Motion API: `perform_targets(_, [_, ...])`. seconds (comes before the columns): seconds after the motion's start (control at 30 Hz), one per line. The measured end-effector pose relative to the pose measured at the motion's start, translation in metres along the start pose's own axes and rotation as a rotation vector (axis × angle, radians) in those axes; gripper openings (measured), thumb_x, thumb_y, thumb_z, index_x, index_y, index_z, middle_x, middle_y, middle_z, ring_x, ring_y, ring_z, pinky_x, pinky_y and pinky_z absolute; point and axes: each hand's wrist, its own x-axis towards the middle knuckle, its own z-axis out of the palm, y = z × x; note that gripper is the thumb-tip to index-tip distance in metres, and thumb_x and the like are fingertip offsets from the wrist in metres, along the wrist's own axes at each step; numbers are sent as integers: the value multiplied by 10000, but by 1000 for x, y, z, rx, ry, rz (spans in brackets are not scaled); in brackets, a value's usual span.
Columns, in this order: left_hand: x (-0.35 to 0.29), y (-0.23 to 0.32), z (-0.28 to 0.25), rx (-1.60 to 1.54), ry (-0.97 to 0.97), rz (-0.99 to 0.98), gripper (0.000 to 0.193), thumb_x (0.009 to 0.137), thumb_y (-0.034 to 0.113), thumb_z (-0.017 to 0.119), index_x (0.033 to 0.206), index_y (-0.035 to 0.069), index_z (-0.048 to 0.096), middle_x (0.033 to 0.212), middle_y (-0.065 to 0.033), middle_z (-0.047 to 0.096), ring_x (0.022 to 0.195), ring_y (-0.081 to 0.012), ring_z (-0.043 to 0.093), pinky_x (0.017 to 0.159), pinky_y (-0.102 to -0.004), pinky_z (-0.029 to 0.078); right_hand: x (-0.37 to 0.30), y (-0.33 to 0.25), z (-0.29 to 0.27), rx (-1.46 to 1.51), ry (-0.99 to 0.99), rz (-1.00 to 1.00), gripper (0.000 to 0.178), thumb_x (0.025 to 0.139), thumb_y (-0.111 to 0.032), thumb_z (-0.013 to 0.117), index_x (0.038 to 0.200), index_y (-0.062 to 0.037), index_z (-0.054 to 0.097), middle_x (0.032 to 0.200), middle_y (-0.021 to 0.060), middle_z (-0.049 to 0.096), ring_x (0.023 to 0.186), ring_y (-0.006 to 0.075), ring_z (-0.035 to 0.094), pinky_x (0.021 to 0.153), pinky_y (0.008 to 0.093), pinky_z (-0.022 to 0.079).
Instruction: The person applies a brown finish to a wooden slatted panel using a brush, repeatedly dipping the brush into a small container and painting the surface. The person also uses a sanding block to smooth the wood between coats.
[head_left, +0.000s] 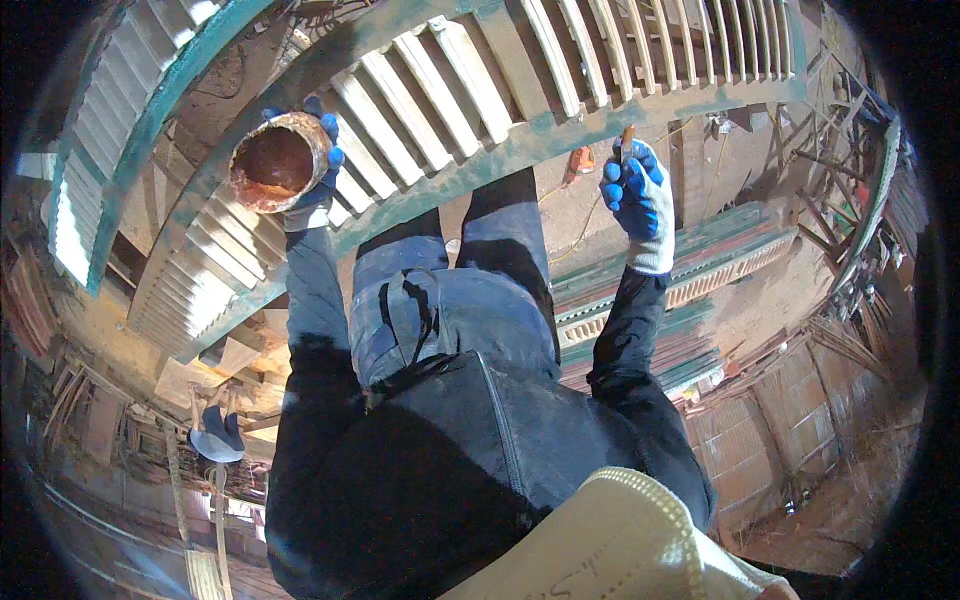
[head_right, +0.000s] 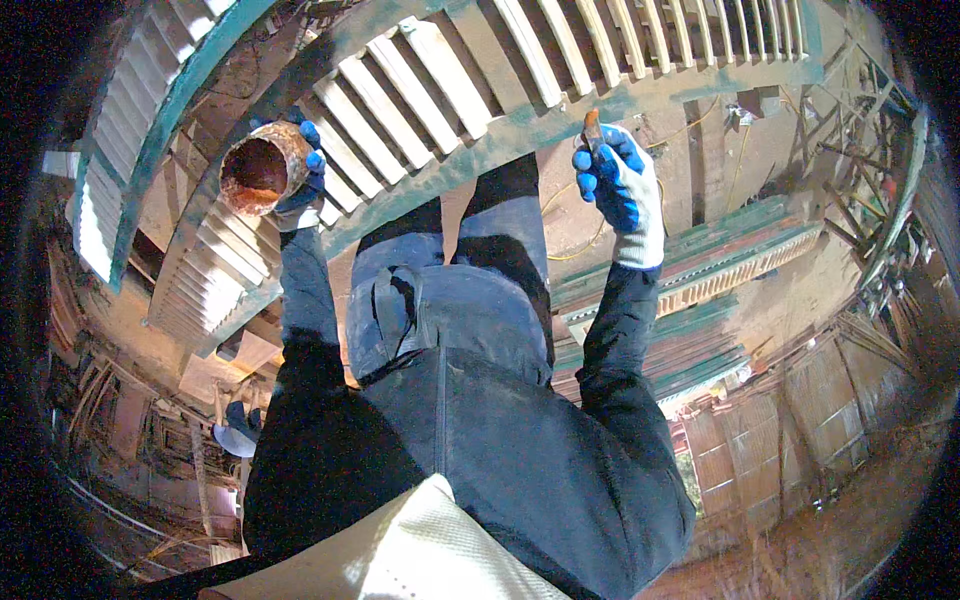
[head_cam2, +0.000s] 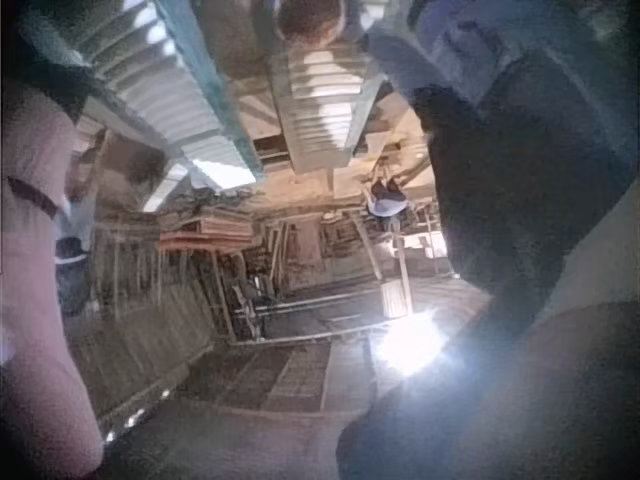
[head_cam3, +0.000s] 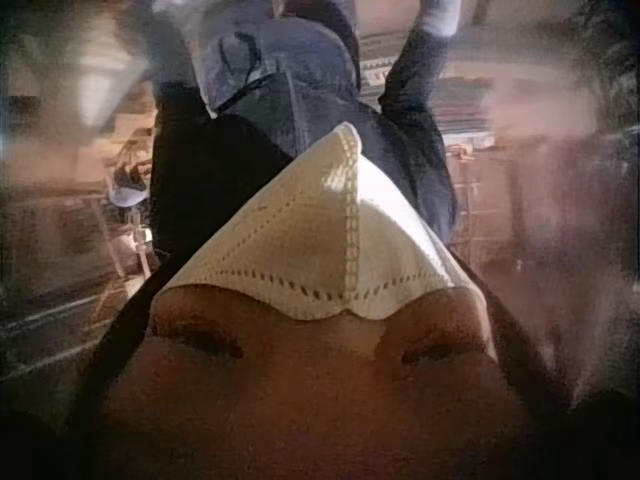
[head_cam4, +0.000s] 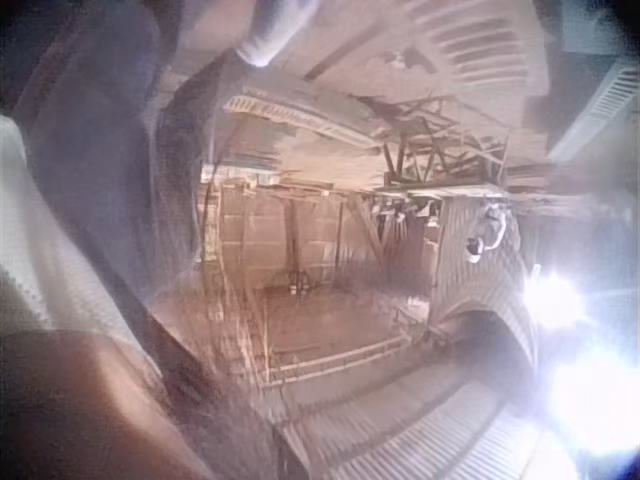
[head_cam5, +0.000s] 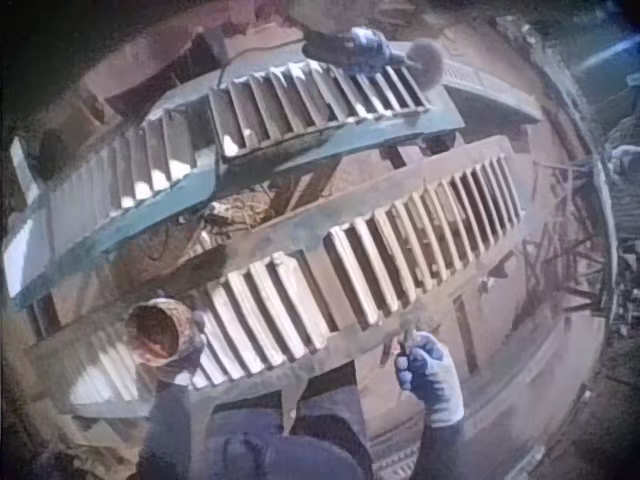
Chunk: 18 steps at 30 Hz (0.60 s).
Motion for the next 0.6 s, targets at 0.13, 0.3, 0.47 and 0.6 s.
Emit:
perform_targets(0.13, [2, 2, 5, 39, -31, -65, 493, 905, 421, 553, 1341, 197, 498, 1465, -165, 392, 1288, -437, 400, 903, -693, 420, -14, 15, -7, -187, 25, -56, 366, 932, -327, 612, 1134, -26, 567, 982, 108, 654, 747, 184, 617, 610, 291, 479])
perform_targets(0.3, [4, -1, 16, 49, 125, -84, 390, 945, 335, 505, 1282, 145, 555, 1348, -150, 504, 1201, -356, 489, 862, -561, 468, 13, 43, 20, -163, -147, -194, 506, 957, -373, 554, 1256, 32, 508, 1391, 219, 465, 1252, 330, 502, 1036, 449, 417])
perform_targets(0.47, [13, -6, 11, 318, -127, 11, 392, 938, 420, 534, 1260, 202, 579, 1467, -179, 372, 1292, -434, 406, 913, -641, 451, 56, 73, 38, 141, -264, -228, 516, 976, -353, 529, 1263, 73, 473, 1388, 209, 460, 1271, 329, 482, 1092, 411, 377])
perform_targets(0.6, [12, -4, 8, 352, -94, 73, 416, 920, 442, 551, 1263, 209, 576, 1450, -181, 389, 1311, -440, 378, 920, -649, 446, 47, 89, 21, 250, -121, -306, 531, 981, -364, 514, 1240, 95, 446, 1411, 255, 407, 1302, 364, 437, 1107, 446, 360])
